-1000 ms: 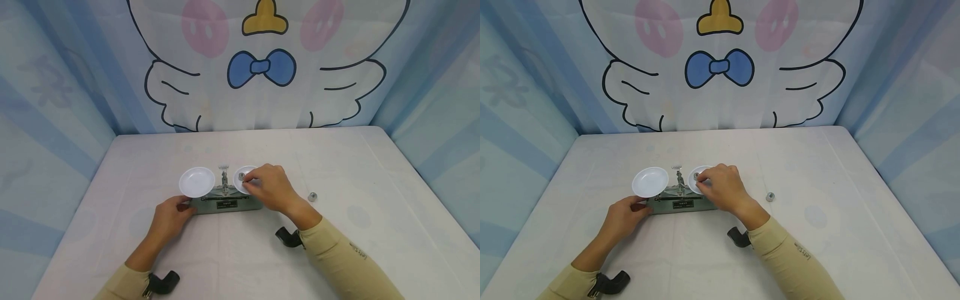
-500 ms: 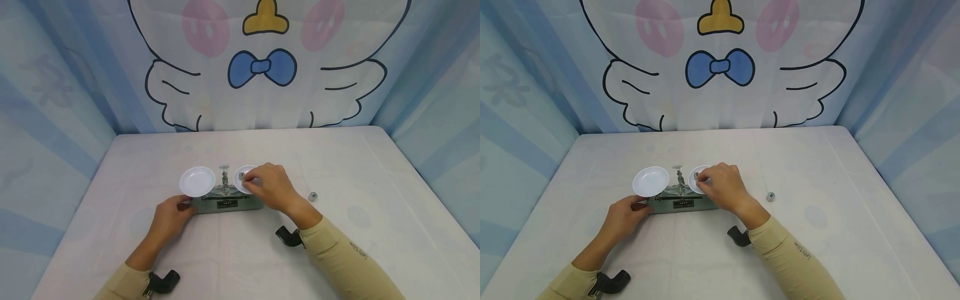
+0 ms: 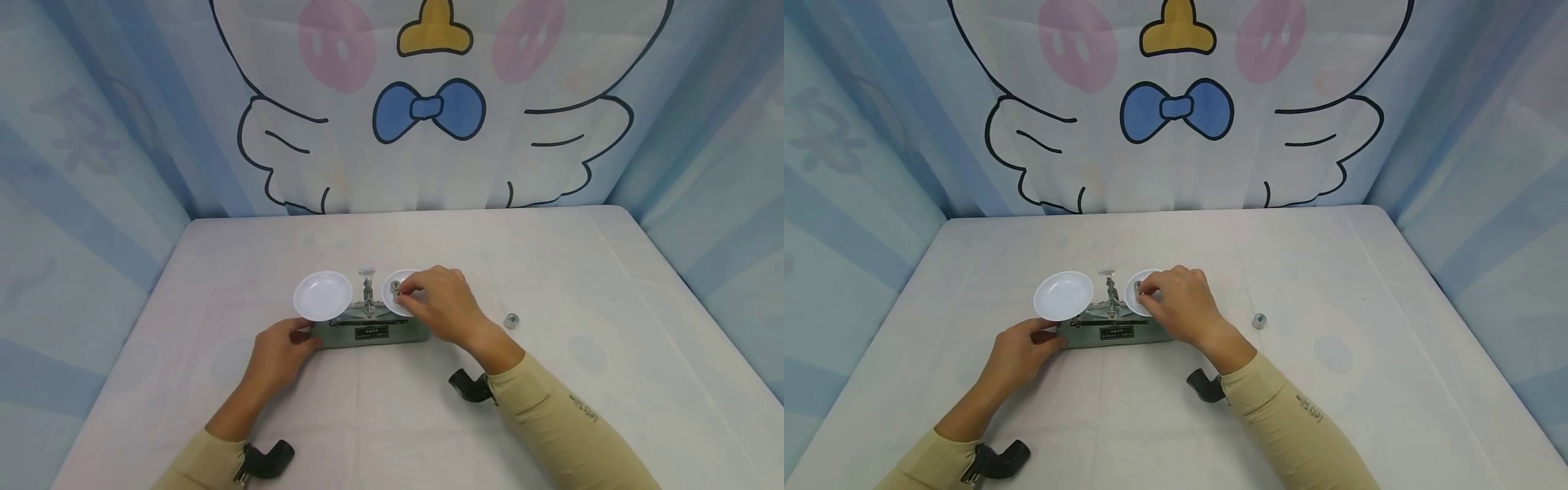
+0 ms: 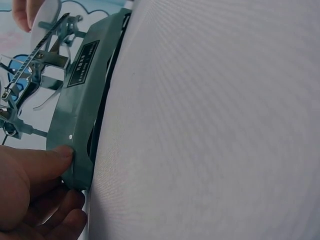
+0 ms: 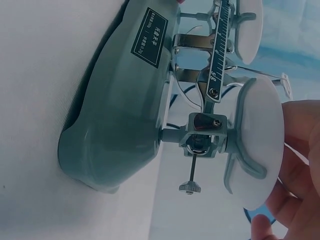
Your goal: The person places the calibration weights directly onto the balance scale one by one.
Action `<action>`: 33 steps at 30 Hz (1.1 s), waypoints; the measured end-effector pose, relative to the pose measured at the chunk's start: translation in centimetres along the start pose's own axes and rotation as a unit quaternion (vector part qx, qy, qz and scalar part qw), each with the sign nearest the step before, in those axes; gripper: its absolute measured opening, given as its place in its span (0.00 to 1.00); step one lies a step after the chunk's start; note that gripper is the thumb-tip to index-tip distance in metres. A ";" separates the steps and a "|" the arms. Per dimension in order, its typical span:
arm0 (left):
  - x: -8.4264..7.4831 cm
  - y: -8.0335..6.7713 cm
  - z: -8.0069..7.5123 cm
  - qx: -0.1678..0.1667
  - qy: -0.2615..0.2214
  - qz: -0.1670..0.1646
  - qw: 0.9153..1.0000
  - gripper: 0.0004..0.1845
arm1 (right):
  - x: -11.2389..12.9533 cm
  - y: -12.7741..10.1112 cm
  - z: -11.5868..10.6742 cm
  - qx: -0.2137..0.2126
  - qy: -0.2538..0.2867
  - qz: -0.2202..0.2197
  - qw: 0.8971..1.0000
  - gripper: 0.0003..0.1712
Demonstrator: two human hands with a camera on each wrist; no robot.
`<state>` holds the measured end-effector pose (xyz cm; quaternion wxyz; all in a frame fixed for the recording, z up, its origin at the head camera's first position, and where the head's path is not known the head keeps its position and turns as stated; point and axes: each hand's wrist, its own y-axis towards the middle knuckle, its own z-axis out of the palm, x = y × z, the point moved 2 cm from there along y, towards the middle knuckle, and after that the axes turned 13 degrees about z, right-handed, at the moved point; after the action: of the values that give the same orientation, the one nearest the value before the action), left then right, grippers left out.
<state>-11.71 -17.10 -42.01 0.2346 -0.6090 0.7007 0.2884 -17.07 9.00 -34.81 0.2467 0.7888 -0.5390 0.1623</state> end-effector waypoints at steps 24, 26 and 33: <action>-0.3 -0.1 0.0 0.001 -0.001 -0.002 1.000 0.21 | -4.4 -2.2 -3.6 -0.006 0.025 0.114 0.993 0.13; -0.3 -0.1 -0.1 0.001 -0.001 -0.002 1.000 0.21 | -5.4 -2.6 -3.6 0.004 0.024 0.128 0.992 0.13; -0.1 -0.1 0.0 0.003 0.002 -0.009 1.000 0.22 | -7.9 -3.7 -2.8 0.051 0.010 0.150 0.987 0.13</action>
<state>-11.64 -17.01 -41.93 0.2379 -0.6150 0.6966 0.2828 -16.50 17.77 -37.45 0.1840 0.7087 -0.6401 0.2329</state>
